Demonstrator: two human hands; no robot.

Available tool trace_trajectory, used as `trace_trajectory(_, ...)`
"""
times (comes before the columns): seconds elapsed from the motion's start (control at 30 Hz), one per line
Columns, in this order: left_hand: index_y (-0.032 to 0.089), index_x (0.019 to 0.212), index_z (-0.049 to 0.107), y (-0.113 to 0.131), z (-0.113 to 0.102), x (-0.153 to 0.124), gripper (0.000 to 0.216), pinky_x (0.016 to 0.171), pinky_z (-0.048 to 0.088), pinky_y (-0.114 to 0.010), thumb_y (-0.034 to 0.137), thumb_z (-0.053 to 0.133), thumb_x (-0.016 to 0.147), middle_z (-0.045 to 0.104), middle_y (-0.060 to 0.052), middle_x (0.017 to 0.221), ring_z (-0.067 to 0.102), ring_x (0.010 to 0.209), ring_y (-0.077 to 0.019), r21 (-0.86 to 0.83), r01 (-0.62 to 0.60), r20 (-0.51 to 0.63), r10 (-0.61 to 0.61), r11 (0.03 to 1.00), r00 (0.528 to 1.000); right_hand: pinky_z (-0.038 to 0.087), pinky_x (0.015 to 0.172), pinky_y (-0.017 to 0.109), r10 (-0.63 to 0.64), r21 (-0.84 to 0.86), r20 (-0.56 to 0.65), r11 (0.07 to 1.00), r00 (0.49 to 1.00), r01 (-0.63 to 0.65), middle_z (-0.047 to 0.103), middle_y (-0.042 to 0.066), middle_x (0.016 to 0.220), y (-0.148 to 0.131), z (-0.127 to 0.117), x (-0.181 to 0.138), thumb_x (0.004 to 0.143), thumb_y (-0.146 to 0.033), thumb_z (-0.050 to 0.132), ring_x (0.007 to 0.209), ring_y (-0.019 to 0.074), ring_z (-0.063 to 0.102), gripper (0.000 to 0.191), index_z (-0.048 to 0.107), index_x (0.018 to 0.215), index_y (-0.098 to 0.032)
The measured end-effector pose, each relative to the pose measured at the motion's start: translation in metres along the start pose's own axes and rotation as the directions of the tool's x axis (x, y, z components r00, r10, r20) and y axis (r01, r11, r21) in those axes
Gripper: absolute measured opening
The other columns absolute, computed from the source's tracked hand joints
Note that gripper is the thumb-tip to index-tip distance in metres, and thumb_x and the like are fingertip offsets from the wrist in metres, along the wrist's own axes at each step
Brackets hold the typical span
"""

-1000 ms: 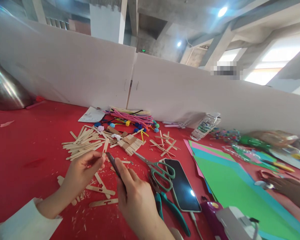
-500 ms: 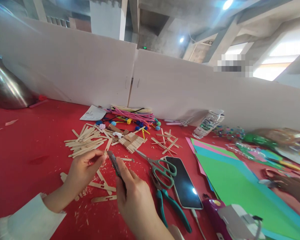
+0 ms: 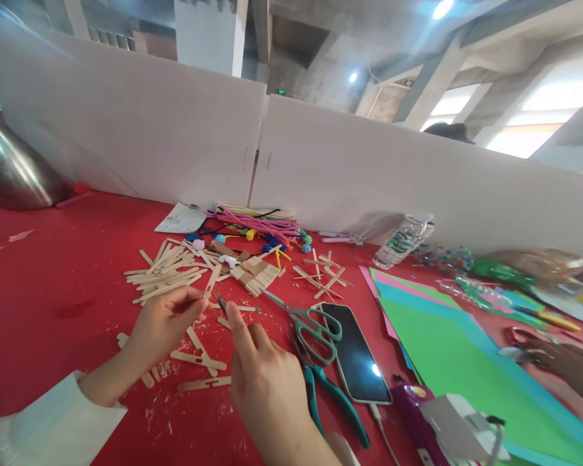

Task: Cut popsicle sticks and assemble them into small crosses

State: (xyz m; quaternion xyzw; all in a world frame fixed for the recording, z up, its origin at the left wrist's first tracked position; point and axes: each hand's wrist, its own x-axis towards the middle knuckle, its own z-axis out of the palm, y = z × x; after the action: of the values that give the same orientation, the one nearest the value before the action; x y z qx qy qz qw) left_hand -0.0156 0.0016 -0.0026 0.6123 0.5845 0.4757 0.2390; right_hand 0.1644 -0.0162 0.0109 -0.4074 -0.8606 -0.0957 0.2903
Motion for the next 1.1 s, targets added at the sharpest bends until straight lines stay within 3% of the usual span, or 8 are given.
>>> trace_trajectory(0.2, 0.018, 0.072, 0.062, 0.002, -0.001, 0.002, 0.024, 0.052, 0.041, -0.02, 0.037, 0.049, 0.078, 0.061, 0.001, 0.061, 0.053, 0.056, -0.0121, 0.043, -0.042, -0.013, 0.043, 0.998, 0.999, 0.042, 0.036, 0.02, 0.018, 0.057, 0.001, 0.998, 1.0, -0.018, 0.064, 0.004, 0.069, 0.0, 0.002, -0.001, 0.086, -0.016, 0.033, 0.044, 0.0125, 0.058, 0.043, 0.05, 0.125, -0.013)
trace_trajectory(0.6, 0.019, 0.075, 0.062, 0.001, 0.001, -0.004, 0.023, 0.055, 0.042, -0.02, 0.034, 0.046, 0.081, 0.066, 0.0, 0.069, 0.059, 0.063, -0.0129, 0.161, -0.107, -0.049, 0.116, 0.981, 0.992, 0.04, 0.032, 0.019, 0.043, 0.048, 0.033, 0.998, 0.999, -0.045, 0.064, 0.006, 0.067, -0.006, 0.003, -0.004, 0.085, -0.015, 0.032, 0.04, 0.0124, 0.057, 0.045, 0.05, 0.125, -0.01)
trace_trajectory(0.9, 0.02, 0.081, 0.063, -0.002, 0.004, -0.006, 0.027, 0.061, 0.045, -0.021, 0.038, 0.043, 0.083, 0.068, -0.001, 0.075, 0.06, 0.069, -0.0139, 0.208, -0.121, -0.06, 0.136, 0.971, 0.989, 0.054, 0.049, 0.026, 0.111, 0.236, 0.077, 0.964, 0.991, -0.126, 0.068, 0.01, 0.075, -0.009, 0.008, -0.008, 0.084, -0.015, 0.032, 0.053, 0.017, 0.063, 0.049, 0.044, 0.131, -0.013)
trace_trajectory(1.1, 0.02, 0.082, 0.064, -0.004, 0.007, -0.008, 0.024, 0.062, 0.044, -0.02, 0.037, 0.046, 0.083, 0.067, 0.0, 0.074, 0.059, 0.067, -0.0127, 0.21, -0.12, -0.101, 0.144, 0.97, 0.984, 0.054, 0.054, 0.028, 0.201, 0.364, 0.157, 0.899, 0.967, -0.245, 0.067, 0.009, 0.07, -0.012, 0.007, -0.006, 0.085, -0.019, 0.034, 0.057, 0.0178, 0.064, 0.047, 0.045, 0.129, -0.01)
